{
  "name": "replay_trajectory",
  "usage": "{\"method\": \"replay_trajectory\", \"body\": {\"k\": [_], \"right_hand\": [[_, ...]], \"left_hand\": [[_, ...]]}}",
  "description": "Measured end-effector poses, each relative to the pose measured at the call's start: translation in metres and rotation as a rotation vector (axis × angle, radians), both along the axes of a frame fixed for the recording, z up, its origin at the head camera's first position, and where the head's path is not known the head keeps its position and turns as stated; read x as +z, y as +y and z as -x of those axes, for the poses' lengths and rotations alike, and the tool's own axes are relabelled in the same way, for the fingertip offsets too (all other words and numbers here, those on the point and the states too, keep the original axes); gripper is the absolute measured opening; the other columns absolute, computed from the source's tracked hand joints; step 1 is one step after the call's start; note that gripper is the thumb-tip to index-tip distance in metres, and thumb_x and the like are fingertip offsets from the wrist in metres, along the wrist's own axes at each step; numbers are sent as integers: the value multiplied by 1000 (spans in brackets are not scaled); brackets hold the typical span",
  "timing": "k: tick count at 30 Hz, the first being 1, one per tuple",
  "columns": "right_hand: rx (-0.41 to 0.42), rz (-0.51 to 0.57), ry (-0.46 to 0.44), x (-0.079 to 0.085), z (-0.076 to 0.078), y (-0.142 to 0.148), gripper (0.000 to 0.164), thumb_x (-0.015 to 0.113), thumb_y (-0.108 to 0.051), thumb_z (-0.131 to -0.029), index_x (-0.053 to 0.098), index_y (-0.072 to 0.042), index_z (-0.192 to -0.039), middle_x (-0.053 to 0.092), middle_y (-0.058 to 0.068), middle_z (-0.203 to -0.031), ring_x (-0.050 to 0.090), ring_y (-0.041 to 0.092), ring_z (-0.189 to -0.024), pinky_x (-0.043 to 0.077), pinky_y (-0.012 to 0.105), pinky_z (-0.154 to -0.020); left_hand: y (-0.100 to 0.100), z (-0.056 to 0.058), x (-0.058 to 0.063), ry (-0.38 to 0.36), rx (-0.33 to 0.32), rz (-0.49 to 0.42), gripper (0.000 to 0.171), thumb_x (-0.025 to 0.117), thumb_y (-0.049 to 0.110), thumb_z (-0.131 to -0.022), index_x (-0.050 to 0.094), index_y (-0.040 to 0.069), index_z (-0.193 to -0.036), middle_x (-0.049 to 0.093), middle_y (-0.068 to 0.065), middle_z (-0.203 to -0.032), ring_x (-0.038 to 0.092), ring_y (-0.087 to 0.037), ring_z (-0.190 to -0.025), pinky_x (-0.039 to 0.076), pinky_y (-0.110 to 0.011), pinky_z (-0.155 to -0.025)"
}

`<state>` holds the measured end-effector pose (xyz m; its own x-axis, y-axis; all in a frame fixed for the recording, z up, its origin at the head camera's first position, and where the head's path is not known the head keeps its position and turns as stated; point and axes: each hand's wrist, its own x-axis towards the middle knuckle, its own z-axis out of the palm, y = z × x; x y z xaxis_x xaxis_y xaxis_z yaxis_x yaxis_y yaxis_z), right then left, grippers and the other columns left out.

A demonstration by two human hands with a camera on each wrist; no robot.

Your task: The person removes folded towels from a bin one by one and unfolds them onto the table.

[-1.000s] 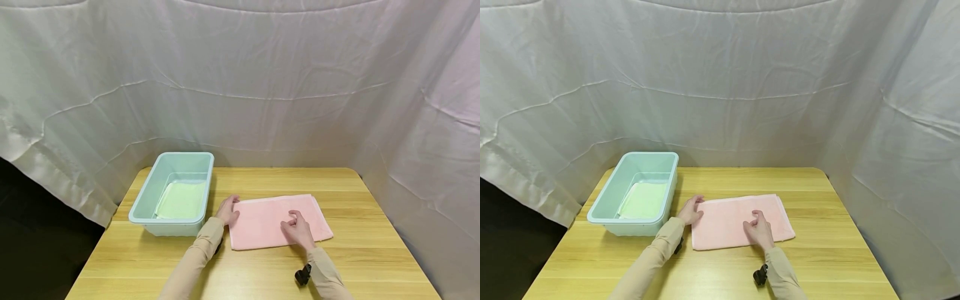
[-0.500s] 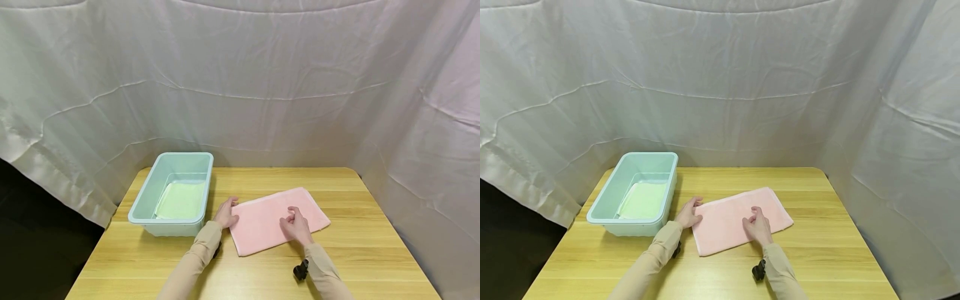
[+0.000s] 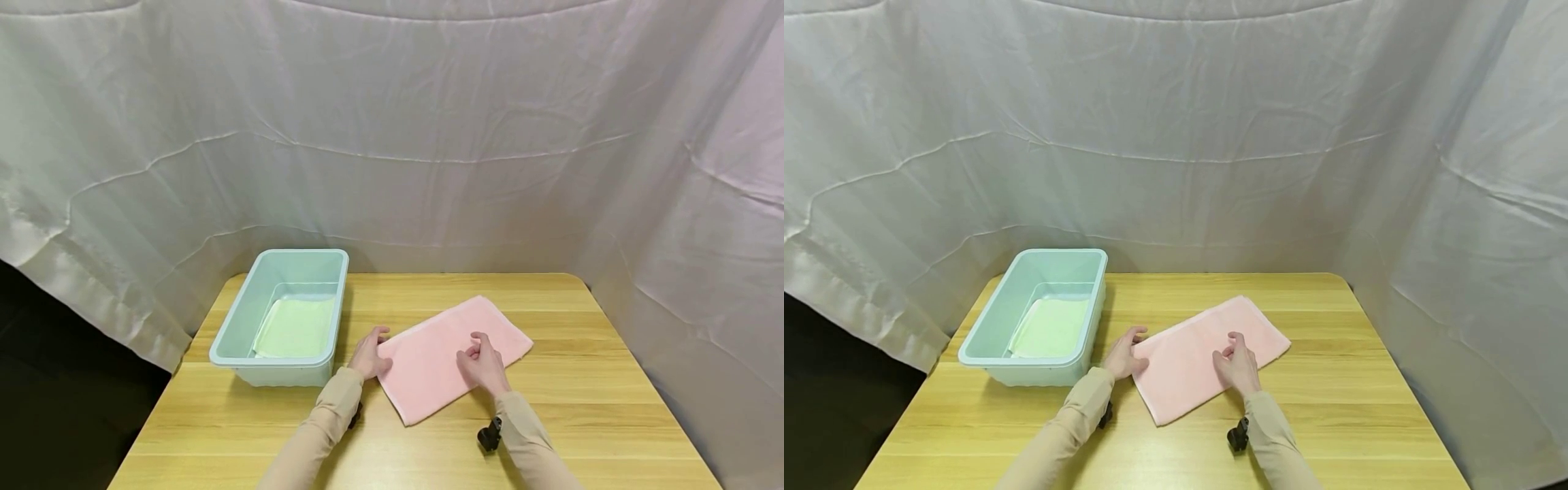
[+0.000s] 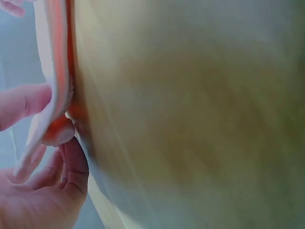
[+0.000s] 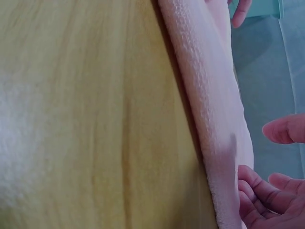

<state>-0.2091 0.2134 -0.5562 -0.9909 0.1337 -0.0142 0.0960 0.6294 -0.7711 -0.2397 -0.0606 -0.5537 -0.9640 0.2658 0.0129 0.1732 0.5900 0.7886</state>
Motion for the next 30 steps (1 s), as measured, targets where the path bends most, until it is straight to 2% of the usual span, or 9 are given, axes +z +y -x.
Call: {"method": "replay_trajectory", "body": {"k": [6, 11, 16, 24, 30], "right_hand": [[-7, 7, -4, -2, 3, -1, 59, 64, -19, -91, 43, 3, -142, 70, 13, -104, 63, 21, -94, 50, 36, -92], [-4, 18, 11, -4, 4, -2, 60, 63, -19, -90, 42, 3, -142, 69, 16, -111, 63, 30, -106, 48, 44, -101], [14, 37, 27, -4, 6, -5, 59, 63, -18, -91, 42, 4, -142, 67, 20, -115, 61, 36, -114, 46, 50, -107], [29, 51, 88, -6, 10, -11, 57, 66, -15, -90, 46, 7, -138, 65, 23, -113, 60, 42, -117, 44, 54, -110], [38, 54, 102, -9, 18, -12, 56, 66, -15, -91, 45, 7, -138, 64, 23, -112, 59, 42, -116, 44, 55, -109]], "left_hand": [[-1, -5, 1, -22, -19, -3, 68, 71, -5, -74, 50, 2, -139, 65, -26, -124, 59, -42, -118, 51, -52, -101], [-1, -9, 2, -33, -66, -41, 71, 72, -8, -71, 50, 0, -138, 64, -29, -124, 60, -43, -119, 52, -53, -99], [-1, -12, 3, -43, -85, -57, 73, 74, -7, -69, 50, 0, -138, 65, -28, -121, 61, -42, -116, 53, -49, -96], [0, -14, 1, -105, -87, -69, 73, 73, -5, -70, 51, 5, -139, 66, -23, -114, 62, -30, -101, 53, -38, -85], [3, -17, -1, -116, -92, -97, 73, 71, -4, -70, 50, 4, -139, 62, -24, -118, 59, -31, -104, 53, -40, -85]]}}
